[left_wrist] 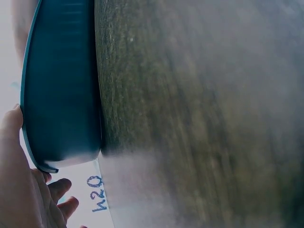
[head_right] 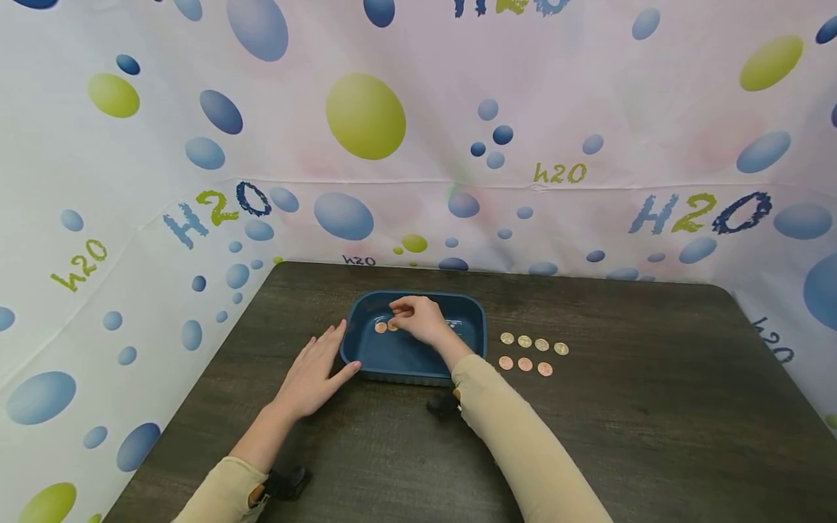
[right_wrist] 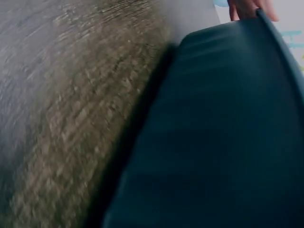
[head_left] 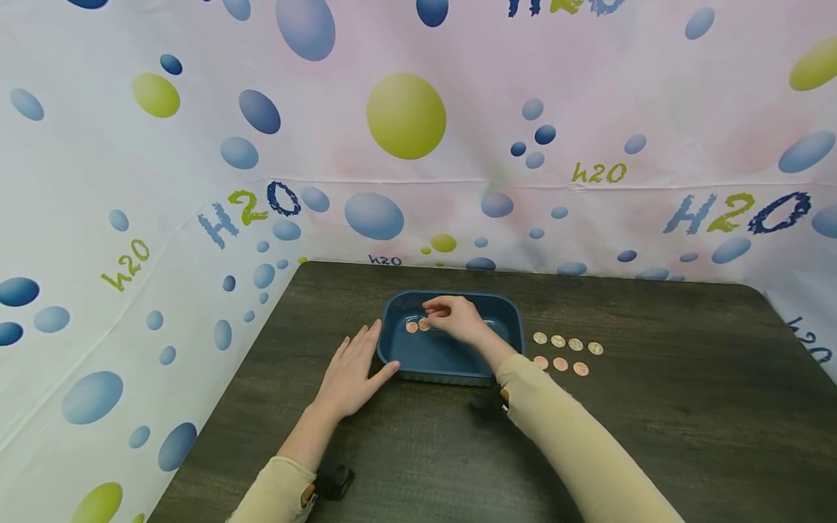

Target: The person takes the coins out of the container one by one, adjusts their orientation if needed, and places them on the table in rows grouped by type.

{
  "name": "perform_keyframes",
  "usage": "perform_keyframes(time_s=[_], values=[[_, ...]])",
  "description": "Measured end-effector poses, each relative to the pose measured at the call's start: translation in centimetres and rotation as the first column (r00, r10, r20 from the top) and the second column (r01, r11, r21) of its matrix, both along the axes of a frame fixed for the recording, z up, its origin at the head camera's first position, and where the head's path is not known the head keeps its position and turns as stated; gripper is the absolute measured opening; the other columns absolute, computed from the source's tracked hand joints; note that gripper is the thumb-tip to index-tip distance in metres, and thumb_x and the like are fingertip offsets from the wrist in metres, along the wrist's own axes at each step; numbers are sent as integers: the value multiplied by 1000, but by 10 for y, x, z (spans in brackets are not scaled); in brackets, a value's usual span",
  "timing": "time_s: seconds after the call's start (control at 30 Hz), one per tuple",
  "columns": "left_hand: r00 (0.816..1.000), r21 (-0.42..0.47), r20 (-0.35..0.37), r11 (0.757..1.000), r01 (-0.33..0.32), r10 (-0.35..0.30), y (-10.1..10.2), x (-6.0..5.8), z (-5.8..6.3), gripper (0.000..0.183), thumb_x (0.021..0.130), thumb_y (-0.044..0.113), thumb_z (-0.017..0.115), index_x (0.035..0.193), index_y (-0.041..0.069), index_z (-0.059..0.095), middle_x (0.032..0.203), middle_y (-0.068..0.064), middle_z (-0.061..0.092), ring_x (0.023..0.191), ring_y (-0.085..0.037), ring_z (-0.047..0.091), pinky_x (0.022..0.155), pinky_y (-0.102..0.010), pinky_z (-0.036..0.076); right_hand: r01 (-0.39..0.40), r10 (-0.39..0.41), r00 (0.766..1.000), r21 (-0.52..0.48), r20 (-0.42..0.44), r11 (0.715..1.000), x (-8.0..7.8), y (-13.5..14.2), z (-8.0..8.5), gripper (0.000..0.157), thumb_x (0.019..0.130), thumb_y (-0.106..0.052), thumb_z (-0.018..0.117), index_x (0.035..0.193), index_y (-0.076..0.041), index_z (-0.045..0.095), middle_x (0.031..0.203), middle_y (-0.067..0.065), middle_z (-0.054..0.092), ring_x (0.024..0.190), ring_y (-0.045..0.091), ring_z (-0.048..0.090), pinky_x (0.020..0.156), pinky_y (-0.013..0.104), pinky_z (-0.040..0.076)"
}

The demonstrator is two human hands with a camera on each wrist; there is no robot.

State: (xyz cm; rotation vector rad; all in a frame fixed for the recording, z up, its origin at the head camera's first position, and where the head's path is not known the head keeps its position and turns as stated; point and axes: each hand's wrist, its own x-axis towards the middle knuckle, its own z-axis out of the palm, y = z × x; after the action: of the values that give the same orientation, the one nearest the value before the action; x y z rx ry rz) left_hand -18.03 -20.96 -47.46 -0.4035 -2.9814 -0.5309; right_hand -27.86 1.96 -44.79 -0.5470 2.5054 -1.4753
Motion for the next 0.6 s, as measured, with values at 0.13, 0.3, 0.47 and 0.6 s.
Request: perform_keyframes(time_s=[0.13, 0.3, 0.47, 0.6], values=[[1000, 7, 1, 1000, 3, -3, 0, 0, 1, 87, 91, 72, 31, 155, 17, 10, 158, 1, 18, 144, -18, 14, 114, -50, 12, -25, 25, 1000, 17, 9, 1000, -2, -4, -6, 33, 89, -10, 68, 121, -2, 65, 107, 9, 68, 97, 21, 64, 80, 33, 54], [1000, 14, -1, 1000, 5, -5, 0, 0, 1, 88, 90, 72, 32, 155, 16, 13, 157, 1, 18, 144, -17, 14, 115, -50, 11, -67, 70, 997, 57, -44, 996, -7, -3, -17, 32, 88, -14, 70, 119, -4, 67, 102, 5, 68, 93, 17, 64, 77, 31, 54], [1000, 9, 5, 1000, 2, -2, -1, 0, 0, 87, 91, 72, 32, 155, 17, 11, 157, 1, 18, 144, -16, 14, 115, -49, 11, -74, 83, 996, 174, -44, 982, -4, -8, -15, 36, 88, -8, 69, 123, -5, 65, 109, 6, 65, 100, 20, 61, 84, 34, 51], [1000, 11, 2, 1000, 4, -4, -2, 0, 0, 87, 90, 72, 32, 155, 18, 10, 157, 1, 18, 144, -17, 14, 115, -50, 12, -81, 102, 992, 240, -77, 967, -5, -13, -19, 38, 86, -6, 71, 124, -4, 64, 110, 7, 64, 96, 20, 60, 83, 33, 51]])
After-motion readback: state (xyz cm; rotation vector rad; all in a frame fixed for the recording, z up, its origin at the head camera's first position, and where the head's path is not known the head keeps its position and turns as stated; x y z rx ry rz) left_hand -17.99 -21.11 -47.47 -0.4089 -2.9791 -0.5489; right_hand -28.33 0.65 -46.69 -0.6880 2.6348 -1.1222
